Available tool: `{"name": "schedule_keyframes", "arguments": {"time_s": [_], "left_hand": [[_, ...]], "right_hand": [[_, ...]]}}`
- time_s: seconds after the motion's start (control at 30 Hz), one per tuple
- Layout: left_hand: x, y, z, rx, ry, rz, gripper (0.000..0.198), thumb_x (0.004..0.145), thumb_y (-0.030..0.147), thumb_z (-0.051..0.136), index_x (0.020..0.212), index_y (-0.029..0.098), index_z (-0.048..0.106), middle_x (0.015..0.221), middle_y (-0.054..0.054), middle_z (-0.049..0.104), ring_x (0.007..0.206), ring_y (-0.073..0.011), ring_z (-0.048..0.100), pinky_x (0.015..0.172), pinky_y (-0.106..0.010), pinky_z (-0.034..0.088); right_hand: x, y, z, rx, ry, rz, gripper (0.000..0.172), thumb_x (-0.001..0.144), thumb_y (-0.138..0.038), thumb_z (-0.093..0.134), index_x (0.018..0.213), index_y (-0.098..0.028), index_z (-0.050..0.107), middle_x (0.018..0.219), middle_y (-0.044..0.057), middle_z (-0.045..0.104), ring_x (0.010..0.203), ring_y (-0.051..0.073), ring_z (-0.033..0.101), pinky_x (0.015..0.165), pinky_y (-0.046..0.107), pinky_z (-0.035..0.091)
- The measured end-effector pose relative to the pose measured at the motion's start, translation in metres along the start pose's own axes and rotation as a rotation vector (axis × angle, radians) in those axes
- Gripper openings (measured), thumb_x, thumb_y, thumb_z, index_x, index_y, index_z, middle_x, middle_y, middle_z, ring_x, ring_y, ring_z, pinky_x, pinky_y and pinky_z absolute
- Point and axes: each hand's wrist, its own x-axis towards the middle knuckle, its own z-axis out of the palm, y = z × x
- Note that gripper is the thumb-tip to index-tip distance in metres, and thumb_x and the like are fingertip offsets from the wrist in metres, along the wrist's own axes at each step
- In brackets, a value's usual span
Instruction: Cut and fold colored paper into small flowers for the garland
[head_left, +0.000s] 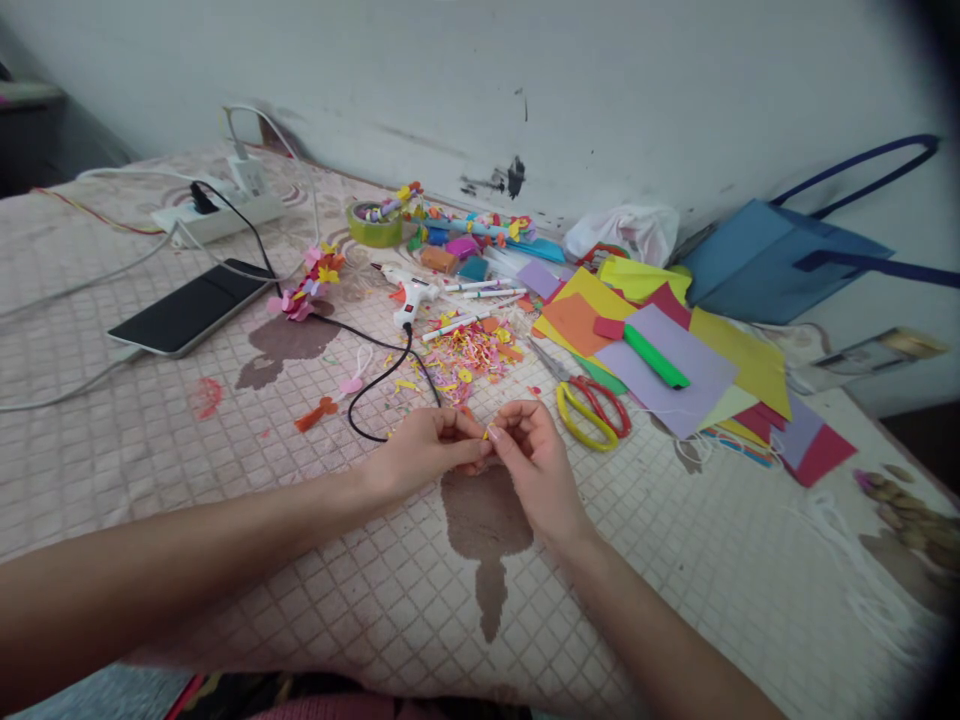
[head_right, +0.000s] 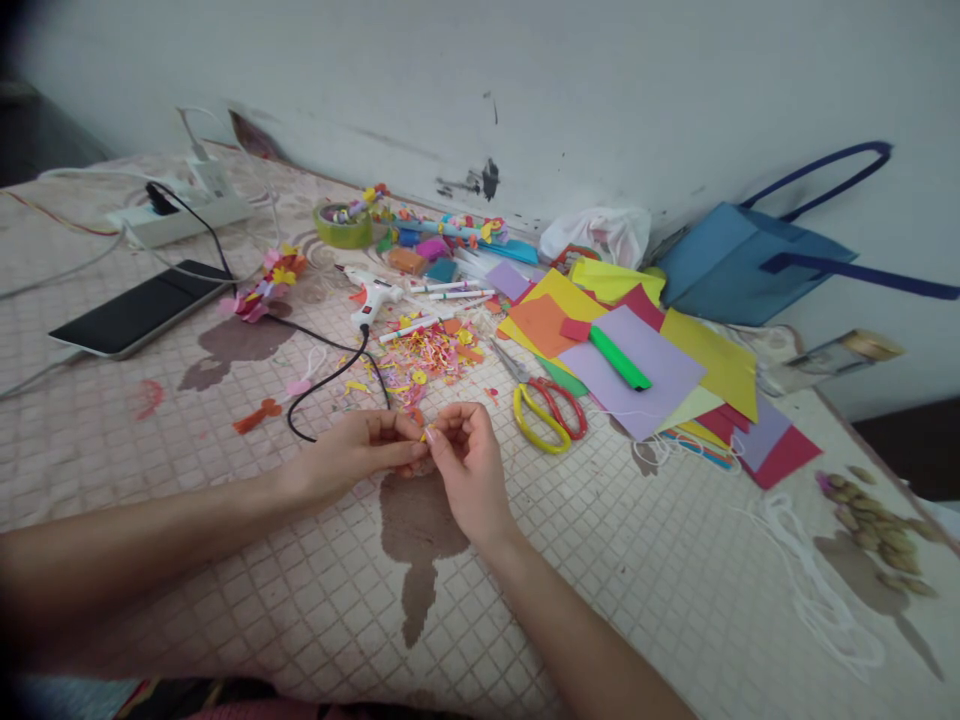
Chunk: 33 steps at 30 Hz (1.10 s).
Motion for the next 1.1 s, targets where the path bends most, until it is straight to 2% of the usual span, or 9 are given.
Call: {"name": "schedule_keyframes", "arguments": {"time_s": [0.27,0.5,0.63,0.77,0.83,0.9,0.97,1.1], "left_hand": [[-0.001,0.005,0.001,0.057,0.060,0.032,0.011,0.073,0.021,0.062,0.068,0.012,0.059,0.059,0.002,0.059,0.054,-0.0077,0.054,0.057,-0.020,0.043],[-0.003,0.009,0.000,0.112,0.058,0.077,0.010,0.074,0.019,0.062,0.070,0.010,0.059,0.060,0.001,0.059,0.055,-0.0074,0.055,0.055,-0.019,0.044],[-0.004,0.007,0.000,0.173,0.024,0.124,0.011,0.074,0.019,0.061,0.069,0.010,0.058,0.061,0.001,0.059,0.055,-0.0072,0.054,0.055,-0.019,0.043],[-0.004,0.008,0.000,0.175,0.008,0.123,0.011,0.075,0.019,0.061,0.068,0.011,0.058,0.060,0.001,0.058,0.055,-0.0072,0.053,0.054,-0.019,0.043],[-0.003,0.008,0.000,0.164,0.020,0.102,0.010,0.074,0.019,0.062,0.069,0.011,0.059,0.059,0.002,0.059,0.055,-0.0074,0.054,0.055,-0.019,0.043],[-0.003,0.008,-0.001,0.139,0.037,0.072,0.010,0.073,0.019,0.064,0.069,0.011,0.060,0.058,0.002,0.059,0.055,-0.0074,0.054,0.056,-0.019,0.044],[-0.002,0.008,-0.002,0.034,0.017,0.004,0.011,0.073,0.020,0.065,0.068,0.011,0.060,0.059,0.002,0.060,0.055,-0.0069,0.055,0.057,-0.019,0.044],[0.001,0.010,-0.005,-0.285,-0.109,-0.254,0.010,0.072,0.020,0.068,0.071,0.011,0.063,0.070,-0.001,0.064,0.059,-0.0052,0.056,0.060,-0.017,0.045]], "right_hand": [[0.001,0.000,-0.001,0.105,0.010,0.040,0.007,0.085,-0.027,0.053,0.091,-0.023,0.054,0.080,-0.002,0.053,0.069,0.010,0.053,0.064,0.023,0.046],[0.002,-0.004,-0.003,0.112,-0.105,0.063,0.009,0.080,-0.027,0.061,0.086,-0.021,0.058,0.078,-0.002,0.057,0.071,0.011,0.054,0.066,0.024,0.045],[0.001,-0.007,-0.004,-0.022,-0.094,0.017,0.008,0.081,-0.027,0.059,0.078,-0.020,0.058,0.072,-0.002,0.057,0.066,0.011,0.052,0.062,0.025,0.043],[-0.001,-0.014,-0.002,-0.220,-0.036,-0.141,0.010,0.083,-0.024,0.056,0.074,-0.020,0.057,0.069,-0.002,0.055,0.065,0.012,0.051,0.061,0.026,0.041],[-0.002,-0.017,-0.002,-0.326,-0.001,-0.226,0.010,0.083,-0.023,0.055,0.074,-0.020,0.058,0.072,0.000,0.056,0.069,0.014,0.052,0.065,0.027,0.041],[-0.002,-0.019,-0.003,-0.362,0.006,-0.243,0.010,0.083,-0.024,0.055,0.074,-0.020,0.058,0.074,0.001,0.056,0.071,0.015,0.053,0.067,0.028,0.041],[0.000,-0.018,-0.005,-0.294,-0.040,-0.154,0.013,0.084,-0.029,0.054,0.075,-0.020,0.057,0.070,0.000,0.057,0.067,0.014,0.053,0.064,0.028,0.042],[0.004,-0.014,-0.009,-0.041,-0.135,0.075,0.026,0.088,-0.042,0.046,0.076,-0.021,0.056,0.060,-0.002,0.054,0.056,0.013,0.051,0.056,0.026,0.042]]}}
